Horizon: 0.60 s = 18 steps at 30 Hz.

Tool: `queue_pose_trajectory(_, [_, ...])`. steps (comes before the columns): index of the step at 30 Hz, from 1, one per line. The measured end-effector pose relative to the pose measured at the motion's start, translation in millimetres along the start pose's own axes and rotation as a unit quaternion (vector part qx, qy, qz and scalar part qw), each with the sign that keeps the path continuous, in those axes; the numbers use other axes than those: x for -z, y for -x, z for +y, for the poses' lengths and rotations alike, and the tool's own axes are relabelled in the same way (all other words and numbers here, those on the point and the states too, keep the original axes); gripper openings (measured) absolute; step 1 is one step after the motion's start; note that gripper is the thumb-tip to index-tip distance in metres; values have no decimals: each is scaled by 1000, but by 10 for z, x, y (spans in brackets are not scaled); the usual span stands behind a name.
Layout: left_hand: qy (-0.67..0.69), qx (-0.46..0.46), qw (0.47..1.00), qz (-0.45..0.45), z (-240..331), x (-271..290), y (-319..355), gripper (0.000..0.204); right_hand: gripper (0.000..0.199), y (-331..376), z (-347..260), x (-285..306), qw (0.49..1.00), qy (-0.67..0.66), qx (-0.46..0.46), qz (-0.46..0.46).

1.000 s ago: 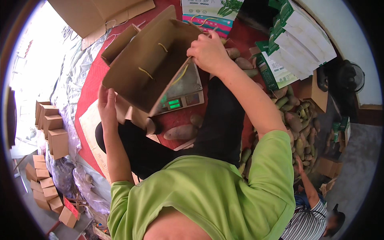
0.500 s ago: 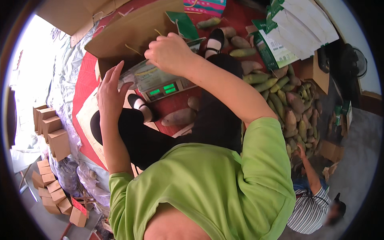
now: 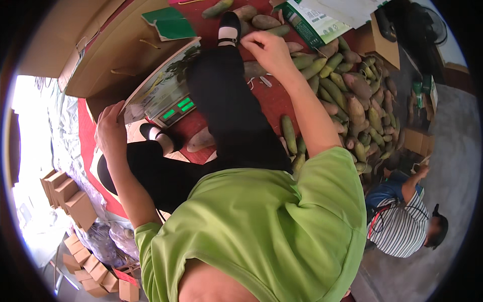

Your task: The recorder is weighing and packing sweet potatoes into boxes.

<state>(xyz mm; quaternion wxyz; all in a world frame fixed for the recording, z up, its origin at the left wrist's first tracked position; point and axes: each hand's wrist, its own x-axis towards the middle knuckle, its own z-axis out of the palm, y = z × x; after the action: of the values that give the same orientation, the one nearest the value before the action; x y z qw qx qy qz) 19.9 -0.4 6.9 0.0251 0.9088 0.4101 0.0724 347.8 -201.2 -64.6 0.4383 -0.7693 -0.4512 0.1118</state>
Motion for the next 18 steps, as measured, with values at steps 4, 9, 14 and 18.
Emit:
queue_pose_trajectory(4, [-25, 8, 1000, 7, -32, -52, 43, 25, 14, 594, 867, -262, 995, 6, -92, -29])
queue_pose_trajectory(9, [-31, -5, 999, 29, -53, -90, 76, 28, 28, 1336, 1513, -864, 953, 43, -212, -211])
queue_pose_trajectory(14, [-13, -13, 999, 34, 46, -118, 42, 35, 54, 1858, 1817, -1370, 917, 76, -226, -319])
queue_pose_trajectory(18, [-33, 2, 999, 35, -13, -120, 120, 38, 68, 1685, 1464, -1572, 879, 180, -274, -347])
